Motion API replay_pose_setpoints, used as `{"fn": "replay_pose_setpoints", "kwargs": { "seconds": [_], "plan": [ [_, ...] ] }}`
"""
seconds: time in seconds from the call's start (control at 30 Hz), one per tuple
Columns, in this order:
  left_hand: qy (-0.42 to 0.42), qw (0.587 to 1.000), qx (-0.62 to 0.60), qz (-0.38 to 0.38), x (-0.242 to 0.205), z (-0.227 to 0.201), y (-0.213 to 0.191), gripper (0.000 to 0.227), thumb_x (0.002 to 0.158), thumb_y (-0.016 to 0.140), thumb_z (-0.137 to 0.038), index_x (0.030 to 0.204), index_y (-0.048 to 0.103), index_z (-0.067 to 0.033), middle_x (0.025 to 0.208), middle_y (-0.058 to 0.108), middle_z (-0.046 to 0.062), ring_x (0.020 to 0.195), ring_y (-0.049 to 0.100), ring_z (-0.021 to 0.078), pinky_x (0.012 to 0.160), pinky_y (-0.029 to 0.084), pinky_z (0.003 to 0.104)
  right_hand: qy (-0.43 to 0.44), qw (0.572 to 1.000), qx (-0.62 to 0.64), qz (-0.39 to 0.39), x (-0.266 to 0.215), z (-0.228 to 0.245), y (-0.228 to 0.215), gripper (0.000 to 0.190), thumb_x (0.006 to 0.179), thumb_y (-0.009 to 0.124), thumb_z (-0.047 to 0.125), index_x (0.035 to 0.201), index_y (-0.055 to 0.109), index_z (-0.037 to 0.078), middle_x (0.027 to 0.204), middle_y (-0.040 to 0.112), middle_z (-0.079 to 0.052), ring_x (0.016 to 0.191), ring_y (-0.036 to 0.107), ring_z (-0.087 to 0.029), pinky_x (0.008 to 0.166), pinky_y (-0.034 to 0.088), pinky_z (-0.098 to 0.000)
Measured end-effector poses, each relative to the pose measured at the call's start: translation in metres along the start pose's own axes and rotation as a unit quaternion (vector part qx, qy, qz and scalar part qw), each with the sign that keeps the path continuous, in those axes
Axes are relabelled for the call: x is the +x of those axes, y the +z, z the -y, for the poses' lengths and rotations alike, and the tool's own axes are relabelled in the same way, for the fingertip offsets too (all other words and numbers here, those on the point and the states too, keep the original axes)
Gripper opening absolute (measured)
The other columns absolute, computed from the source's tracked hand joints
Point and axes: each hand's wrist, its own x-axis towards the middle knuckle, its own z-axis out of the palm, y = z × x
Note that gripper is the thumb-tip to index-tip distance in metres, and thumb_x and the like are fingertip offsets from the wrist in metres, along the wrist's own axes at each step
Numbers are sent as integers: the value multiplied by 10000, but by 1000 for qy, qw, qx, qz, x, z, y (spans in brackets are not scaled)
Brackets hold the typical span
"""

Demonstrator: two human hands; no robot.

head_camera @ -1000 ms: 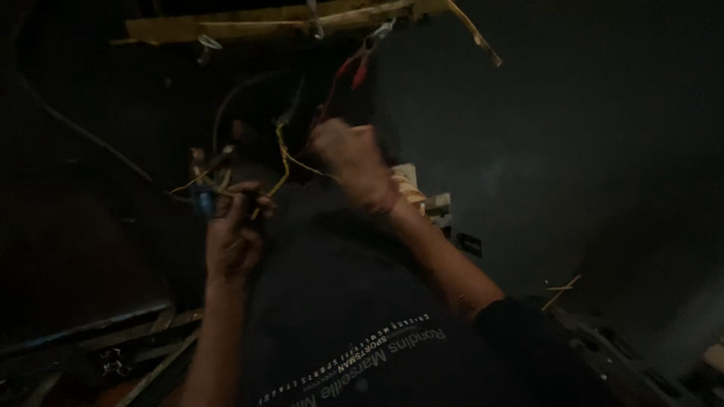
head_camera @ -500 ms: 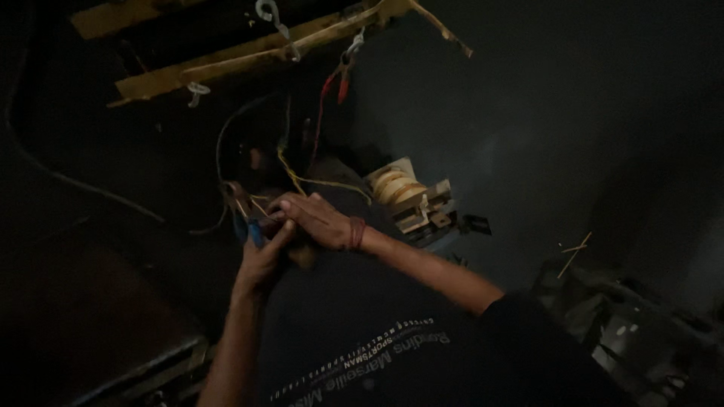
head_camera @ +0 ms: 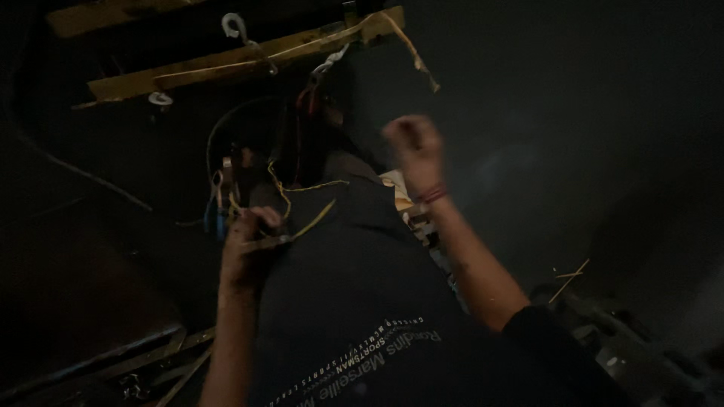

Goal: The person handles a coiled cable and then works on a wooden frame with exposed wires. Using pliers, the person strips insulation from yellow wires and twists them together. The person continues to manipulate the wires and tools on the frame.

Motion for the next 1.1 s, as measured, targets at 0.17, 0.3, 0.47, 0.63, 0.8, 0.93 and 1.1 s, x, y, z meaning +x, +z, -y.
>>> {"fn": "replay_pose_setpoints", "kwargs": {
  "seconds": [0.17, 0.3, 0.47, 0.63, 0.8, 0.93, 1.1],
  "plan": [
    [5, 988, -73, -137, -4, -11, 32, 494, 1134, 473, -478, 880, 615, -79, 875, 584, 40, 793, 561, 166, 765, 486, 325, -70, 996, 61, -3, 54, -54, -83, 319, 1032, 731, 190, 1312, 600, 115, 1156, 690, -15, 1035, 668, -90, 844, 574, -243],
    [24, 979, -95, -180, -4, -15, 57, 445, 1143, 511, -440, 885, 609, -91, 875, 575, 41, 827, 569, 167, 870, 517, 329, -64, 998, 0, 15, 72, -75, -93, 134, 1084, 737, 151, 1198, 729, 81, 1014, 705, -6, 870, 608, -67, 735, 510, -226],
    [36, 973, -104, -201, -2, -15, 71, 453, 1130, 516, -462, 884, 619, -96, 856, 581, 40, 785, 564, 156, 771, 487, 331, -46, 996, 60, 39, 76, -77, -92, 180, 1030, 764, 151, 1185, 732, 64, 1040, 714, -22, 921, 639, -77, 786, 543, -233],
    [52, 974, -98, -199, 1, -10, 72, 415, 1137, 537, -428, 898, 631, -102, 856, 592, 37, 799, 575, 151, 795, 512, 338, -55, 995, 76, 43, 76, -65, -89, 164, 1051, 729, 177, 1171, 714, 65, 1102, 744, -36, 1045, 716, -119, 912, 607, -273],
    [78, 976, -141, -149, 5, -1, 68, 358, 1149, 518, -350, 954, 648, -80, 905, 610, 52, 831, 579, 152, 742, 468, 312, -91, 993, -71, 23, 71, -53, -85, 272, 1094, 634, 292, 1168, 689, 36, 1082, 766, -64, 1019, 759, -167, 867, 627, -308],
    [58, 970, -132, -195, 9, 1, 67, 405, 1171, 482, -343, 908, 645, -82, 873, 605, 50, 801, 576, 151, 784, 491, 312, -112, 966, -229, 35, 80, -72, -82, 228, 1127, 570, 272, 1099, 618, 50, 915, 734, -89, 833, 744, -205, 731, 578, -356],
    [60, 970, -147, -182, 14, 0, 63, 363, 1159, 476, -313, 922, 634, -87, 918, 602, 44, 825, 572, 156, 782, 484, 334, -153, 892, -424, 37, 120, -118, -79, 119, 1107, 538, 159, 1146, 533, 47, 873, 694, -105, 748, 712, -244, 697, 532, -420]
  ]
}}
